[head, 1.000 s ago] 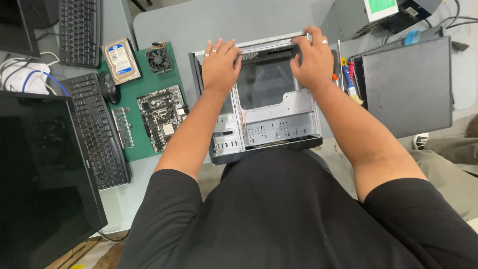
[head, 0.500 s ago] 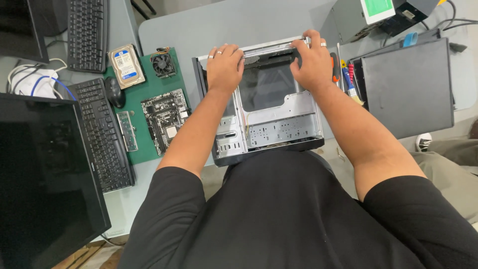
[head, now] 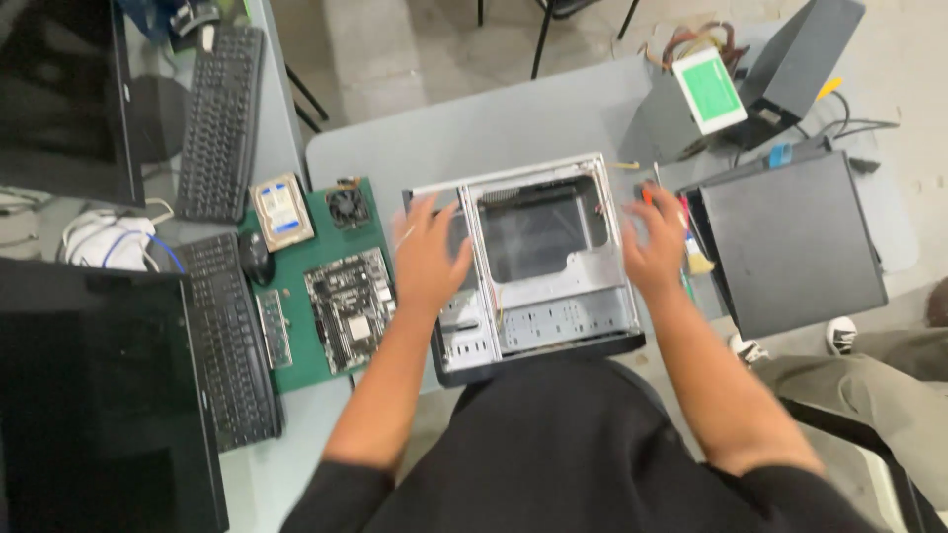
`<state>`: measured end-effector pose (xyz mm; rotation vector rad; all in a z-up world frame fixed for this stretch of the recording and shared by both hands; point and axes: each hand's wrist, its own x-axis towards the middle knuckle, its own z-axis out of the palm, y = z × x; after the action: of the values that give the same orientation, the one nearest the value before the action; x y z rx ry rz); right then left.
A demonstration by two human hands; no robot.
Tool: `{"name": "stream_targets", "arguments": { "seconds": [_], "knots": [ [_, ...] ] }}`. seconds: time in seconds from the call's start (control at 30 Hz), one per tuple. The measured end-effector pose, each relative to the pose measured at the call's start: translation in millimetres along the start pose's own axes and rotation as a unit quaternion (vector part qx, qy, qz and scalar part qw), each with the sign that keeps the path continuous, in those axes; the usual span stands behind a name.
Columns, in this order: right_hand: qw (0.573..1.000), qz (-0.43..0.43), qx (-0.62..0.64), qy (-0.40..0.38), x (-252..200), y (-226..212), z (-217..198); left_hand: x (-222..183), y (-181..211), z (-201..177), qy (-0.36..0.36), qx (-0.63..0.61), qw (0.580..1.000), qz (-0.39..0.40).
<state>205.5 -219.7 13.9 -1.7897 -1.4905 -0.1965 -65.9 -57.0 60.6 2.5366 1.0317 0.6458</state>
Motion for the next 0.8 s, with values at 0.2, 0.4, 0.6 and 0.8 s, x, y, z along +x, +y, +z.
{"name": "stream_targets", "arguments": {
  "seconds": [0.2, 0.4, 0.6, 0.8],
  "knots": [
    [0.939, 0.335, 0.071, 0.028, -135, 19, 2, -69, -23, -14, 0.059, -0.081, 0.969, -0.227],
    [0.763, 0.591, 0.262, -0.03, -135, -18, 4, -83, 0, -10, -0.227, -0.247, 0.832, -0.442],
    [0.777, 0.592, 0.112, -0.182, -122, -19, 0, -78, 13, -16, -0.175, -0.282, 0.829, -0.451],
    [0.737, 0.604, 0.275, -0.126, -124, -20, 1, -77, 19, -13, -0.162, -0.241, 0.838, -0.461]
  ]
}}
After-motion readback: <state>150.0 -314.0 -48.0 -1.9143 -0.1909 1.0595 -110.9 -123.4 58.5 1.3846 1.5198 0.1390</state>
